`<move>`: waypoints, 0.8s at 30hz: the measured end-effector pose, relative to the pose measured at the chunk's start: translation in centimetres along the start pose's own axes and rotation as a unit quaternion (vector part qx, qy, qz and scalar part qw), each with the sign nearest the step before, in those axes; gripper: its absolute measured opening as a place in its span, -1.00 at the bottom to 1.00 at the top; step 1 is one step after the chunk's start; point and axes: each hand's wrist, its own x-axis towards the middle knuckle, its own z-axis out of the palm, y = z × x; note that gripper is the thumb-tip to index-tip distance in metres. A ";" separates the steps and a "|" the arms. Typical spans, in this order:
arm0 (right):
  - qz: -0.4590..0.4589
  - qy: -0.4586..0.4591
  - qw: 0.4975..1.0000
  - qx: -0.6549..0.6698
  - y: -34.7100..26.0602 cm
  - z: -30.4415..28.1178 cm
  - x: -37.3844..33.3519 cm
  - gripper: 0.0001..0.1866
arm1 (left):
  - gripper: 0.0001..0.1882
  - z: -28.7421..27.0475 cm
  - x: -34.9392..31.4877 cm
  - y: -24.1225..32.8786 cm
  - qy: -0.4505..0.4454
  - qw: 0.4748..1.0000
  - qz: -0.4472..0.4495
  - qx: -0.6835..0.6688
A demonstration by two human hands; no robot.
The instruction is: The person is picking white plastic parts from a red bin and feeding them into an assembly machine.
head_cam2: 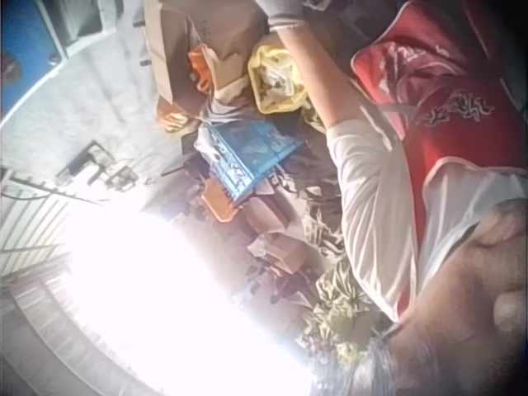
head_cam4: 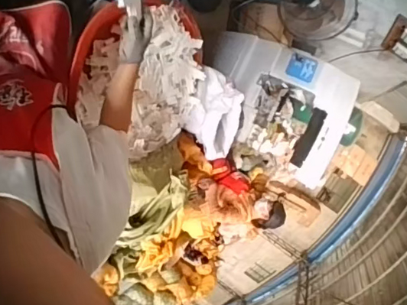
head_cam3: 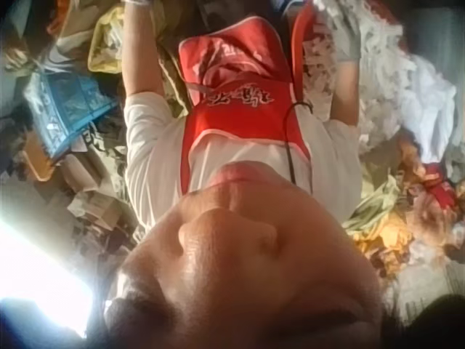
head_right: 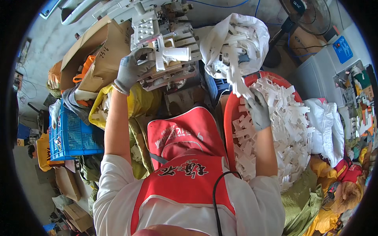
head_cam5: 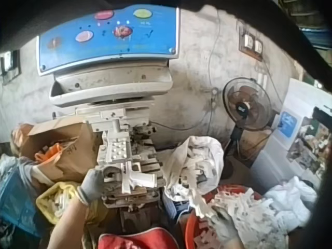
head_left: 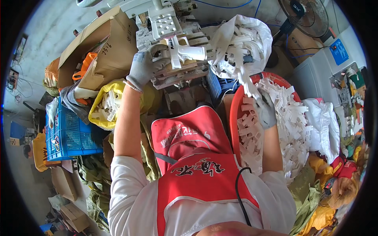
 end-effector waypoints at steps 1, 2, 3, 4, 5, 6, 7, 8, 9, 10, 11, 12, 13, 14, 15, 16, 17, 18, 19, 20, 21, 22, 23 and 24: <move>0.000 0.002 1.000 0.000 -0.5 1.4 0.7 -0.57 | -0.57 0.0 -0.2 0.1 0.012 1.000 -0.008 -0.012; -0.015 -0.034 0.999 0.015 -0.9 2.6 1.6 -0.57 | -0.58 0.1 -0.5 0.2 0.024 0.999 -0.016 -0.024; -0.030 -0.071 0.997 0.029 -1.4 3.7 2.7 -0.57 | -0.58 0.3 -0.7 0.2 0.023 0.999 -0.016 -0.026; -0.040 -0.113 0.992 0.030 -1.6 4.6 4.2 -0.57 | -0.60 0.4 -1.0 0.3 0.046 0.998 -0.016 -0.043; -0.050 -0.152 0.987 0.031 -1.8 5.7 5.5 -0.56 | -0.61 0.5 -1.2 0.2 0.067 0.996 -0.015 -0.062; -0.050 -0.131 0.990 0.029 -2.6 8.2 6.0 -0.57 | -0.61 0.5 -1.3 -0.2 0.067 0.996 -0.017 -0.061; -0.050 -0.110 0.992 0.027 -3.5 10.6 6.3 -0.58 | -0.63 0.3 -1.6 -0.5 0.096 0.994 -0.006 -0.060; -0.049 -0.113 0.992 0.026 -3.6 11.6 7.3 -0.58 | -0.66 -0.2 -2.0 -0.9 0.126 0.990 0.006 -0.058; -0.063 -0.176 0.982 -0.033 -3.7 12.5 8.5 -0.58 | -0.68 -0.6 -2.9 -1.8 0.149 0.985 0.010 -0.088; -0.078 -0.229 0.966 -0.090 -3.8 13.0 9.5 -0.58 | -0.71 -1.6 -3.4 0.2 0.133 0.986 -0.087 -0.040; -0.078 -0.230 0.966 -0.090 -3.9 14.2 10.2 -0.58 | -0.70 -1.7 -4.8 -0.9 0.179 0.980 -0.075 -0.054; -0.108 -0.255 0.948 -0.158 -4.2 15.7 10.7 -0.59 | -0.69 -1.8 -6.5 -2.8 0.224 0.970 -0.062 -0.069; -0.136 -0.274 0.925 -0.224 -4.3 16.7 11.0 -0.61 | -0.69 -1.9 -8.1 -3.9 0.242 0.967 -0.063 -0.051; -0.136 -0.271 0.926 -0.224 -4.6 17.8 11.0 -0.61 | -0.69 -2.2 -10.1 -4.6 0.261 0.963 -0.064 -0.032; -0.117 -0.287 0.908 -0.281 -4.9 18.9 10.8 -0.61 | -0.69 -2.4 -12.6 -5.7 0.267 0.959 -0.100 -0.009; -0.097 -0.300 0.887 -0.337 -4.8 19.5 10.8 -0.61 | -0.69 -2.5 -15.0 -6.6 0.271 0.953 -0.135 0.014; -0.111 -0.312 0.875 -0.353 -3.9 19.4 11.8 -0.61 | -0.70 -2.6 -17.0 -6.8 0.286 0.947 -0.149 -0.005; -0.108 -0.311 0.875 -0.353 -4.1 19.8 11.8 -0.61 | -0.72 -2.5 -19.1 -7.0 0.303 0.938 -0.166 -0.024; -0.190 -0.323 0.813 -0.446 -4.6 20.1 11.6 -0.61 | -0.73 -2.4 -21.0 -7.1 0.311 0.933 -0.178 -0.040; -0.268 -0.328 0.735 -0.530 -4.9 20.1 11.6 -0.61 | -0.74 -2.3 -22.6 -7.0 0.317 0.928 -0.189 -0.056; -0.399 -0.300 0.651 -0.571 -4.1 19.4 12.5 -0.56 | -0.76 -2.0 -23.9 -6.9 0.325 0.912 -0.242 -0.063; -0.392 -0.297 0.656 -0.573 -4.3 19.2 11.8 -0.56 | -0.76 -1.8 -25.1 -6.6 0.316 0.915 -0.244 -0.064; -0.372 -0.268 0.707 -0.538 -4.9 19.1 10.8 -0.56 | -0.76 -1.5 -26.1 -6.5 0.325 0.899 -0.274 -0.104; -0.350 -0.234 0.756 -0.500 -5.0 18.6 9.9 -0.55 | -0.76 -1.2 -27.2 -6.4 0.329 0.882 -0.305 -0.143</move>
